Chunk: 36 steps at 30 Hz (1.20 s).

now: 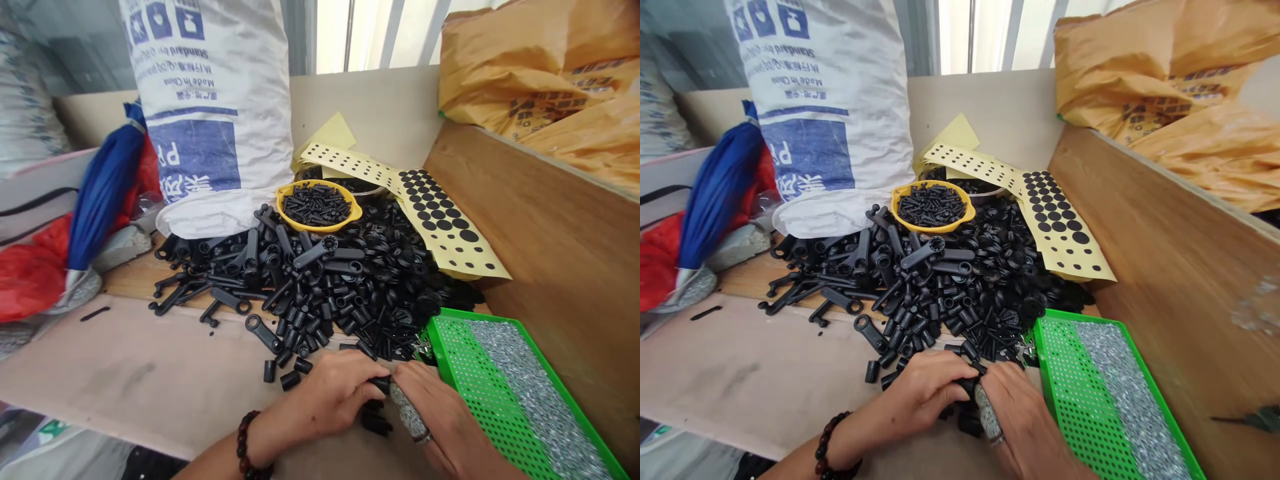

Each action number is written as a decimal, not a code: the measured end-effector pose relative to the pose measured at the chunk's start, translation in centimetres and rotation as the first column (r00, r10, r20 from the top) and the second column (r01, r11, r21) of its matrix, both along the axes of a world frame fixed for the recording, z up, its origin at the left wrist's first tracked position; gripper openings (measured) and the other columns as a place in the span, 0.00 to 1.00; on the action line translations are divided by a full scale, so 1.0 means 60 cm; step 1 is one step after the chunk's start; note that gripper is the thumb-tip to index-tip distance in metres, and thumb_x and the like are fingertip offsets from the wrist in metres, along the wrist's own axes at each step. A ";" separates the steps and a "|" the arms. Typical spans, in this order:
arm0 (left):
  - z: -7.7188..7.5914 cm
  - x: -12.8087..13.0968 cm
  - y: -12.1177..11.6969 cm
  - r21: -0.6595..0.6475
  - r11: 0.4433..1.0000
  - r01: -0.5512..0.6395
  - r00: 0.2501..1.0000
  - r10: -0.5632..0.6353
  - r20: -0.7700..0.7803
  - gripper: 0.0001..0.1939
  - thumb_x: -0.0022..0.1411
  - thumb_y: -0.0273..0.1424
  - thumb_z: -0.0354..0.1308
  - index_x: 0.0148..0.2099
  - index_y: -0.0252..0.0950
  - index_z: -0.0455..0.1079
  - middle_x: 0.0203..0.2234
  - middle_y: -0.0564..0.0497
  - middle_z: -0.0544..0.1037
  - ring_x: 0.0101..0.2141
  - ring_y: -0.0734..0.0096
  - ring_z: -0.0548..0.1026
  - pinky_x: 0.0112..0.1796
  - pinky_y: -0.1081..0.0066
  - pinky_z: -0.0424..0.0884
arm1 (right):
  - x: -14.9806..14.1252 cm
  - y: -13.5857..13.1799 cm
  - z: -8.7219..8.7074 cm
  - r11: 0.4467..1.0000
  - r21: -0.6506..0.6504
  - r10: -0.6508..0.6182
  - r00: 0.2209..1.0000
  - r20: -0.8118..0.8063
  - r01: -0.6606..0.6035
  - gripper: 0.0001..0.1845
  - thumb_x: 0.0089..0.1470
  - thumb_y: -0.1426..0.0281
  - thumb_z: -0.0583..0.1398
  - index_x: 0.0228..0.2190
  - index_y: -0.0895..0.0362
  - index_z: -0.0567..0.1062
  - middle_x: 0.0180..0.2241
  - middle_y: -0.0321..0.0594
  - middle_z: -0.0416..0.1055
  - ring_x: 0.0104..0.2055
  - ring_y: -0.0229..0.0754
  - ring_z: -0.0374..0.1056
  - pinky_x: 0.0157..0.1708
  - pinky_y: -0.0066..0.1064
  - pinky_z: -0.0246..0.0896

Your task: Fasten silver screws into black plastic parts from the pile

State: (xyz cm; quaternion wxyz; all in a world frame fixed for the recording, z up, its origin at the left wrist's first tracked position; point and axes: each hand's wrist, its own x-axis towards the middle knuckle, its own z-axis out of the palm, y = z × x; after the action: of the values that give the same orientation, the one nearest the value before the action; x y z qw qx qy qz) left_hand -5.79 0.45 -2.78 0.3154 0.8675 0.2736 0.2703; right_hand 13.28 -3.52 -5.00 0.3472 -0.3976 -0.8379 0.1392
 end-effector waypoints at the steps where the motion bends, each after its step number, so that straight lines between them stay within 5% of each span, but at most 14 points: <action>1: -0.001 -0.001 -0.001 0.043 0.999 0.014 1.000 -0.014 -0.016 0.10 0.66 0.28 0.49 0.47 0.32 0.68 0.37 0.46 0.78 0.38 0.67 0.75 0.41 0.71 0.70 | -0.001 0.001 0.006 1.000 -0.008 0.016 1.000 -0.017 -0.016 0.11 0.57 0.76 0.45 0.36 0.56 0.65 0.28 0.40 0.67 0.30 0.43 0.65 0.29 0.32 0.60; 9: -0.004 -0.007 -0.012 0.295 0.951 0.096 0.982 -0.041 -0.186 0.11 0.67 0.23 0.44 0.48 0.30 0.65 0.36 0.44 0.75 0.38 0.67 0.73 0.41 0.70 0.70 | -0.003 -0.005 0.012 0.980 -0.183 0.055 0.988 -0.145 -0.081 0.10 0.59 0.72 0.45 0.34 0.54 0.66 0.29 0.40 0.70 0.31 0.41 0.69 0.30 0.28 0.65; 13: -0.010 -0.001 -0.014 0.186 0.981 0.049 0.991 -0.025 -0.131 0.11 0.66 0.24 0.47 0.48 0.31 0.66 0.36 0.44 0.76 0.38 0.67 0.74 0.41 0.70 0.71 | -0.002 -0.005 -0.001 0.997 -0.076 0.026 0.996 -0.081 -0.032 0.11 0.59 0.72 0.46 0.40 0.55 0.66 0.32 0.43 0.70 0.35 0.45 0.69 0.34 0.33 0.66; 20: -0.006 -0.003 -0.007 -0.094 0.989 -0.110 0.994 0.111 0.002 0.10 0.64 0.27 0.52 0.46 0.34 0.70 0.37 0.47 0.78 0.38 0.68 0.75 0.41 0.71 0.71 | -0.003 0.001 0.016 0.997 -0.074 -0.002 1.000 -0.019 0.000 0.11 0.56 0.76 0.46 0.38 0.55 0.64 0.33 0.43 0.70 0.35 0.43 0.68 0.33 0.32 0.66; 29: -0.009 -0.006 -0.009 -0.072 0.994 -0.087 0.996 0.088 0.009 0.10 0.63 0.26 0.53 0.46 0.33 0.71 0.37 0.46 0.78 0.38 0.67 0.75 0.42 0.71 0.70 | 0.005 -0.010 -0.018 0.999 0.012 -0.050 0.996 0.078 0.049 0.17 0.54 0.77 0.48 0.44 0.57 0.66 0.38 0.46 0.71 0.39 0.47 0.68 0.39 0.38 0.63; 32: -0.006 -0.003 -0.010 -0.039 0.998 -0.058 0.998 0.058 0.016 0.11 0.64 0.27 0.52 0.47 0.31 0.70 0.36 0.45 0.78 0.37 0.68 0.75 0.40 0.71 0.72 | 0.001 -0.006 0.001 0.999 -0.027 -0.032 0.999 0.044 0.033 0.14 0.54 0.76 0.47 0.41 0.56 0.66 0.34 0.44 0.71 0.35 0.45 0.68 0.34 0.36 0.63; 36: -0.009 0.000 -0.013 0.053 0.998 -0.042 0.999 0.040 0.032 0.11 0.66 0.29 0.49 0.47 0.31 0.68 0.35 0.44 0.78 0.37 0.68 0.76 0.39 0.71 0.73 | -0.001 -0.004 0.032 0.971 -0.237 0.025 0.998 -0.063 -0.039 0.10 0.56 0.73 0.47 0.30 0.53 0.66 0.27 0.40 0.71 0.28 0.42 0.68 0.28 0.31 0.65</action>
State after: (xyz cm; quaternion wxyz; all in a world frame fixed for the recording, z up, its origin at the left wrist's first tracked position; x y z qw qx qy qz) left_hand -5.82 -0.32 -3.29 0.2904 0.8656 0.2790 0.2976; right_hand 13.20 -3.77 -3.10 0.3195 -0.4184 -0.8107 0.2562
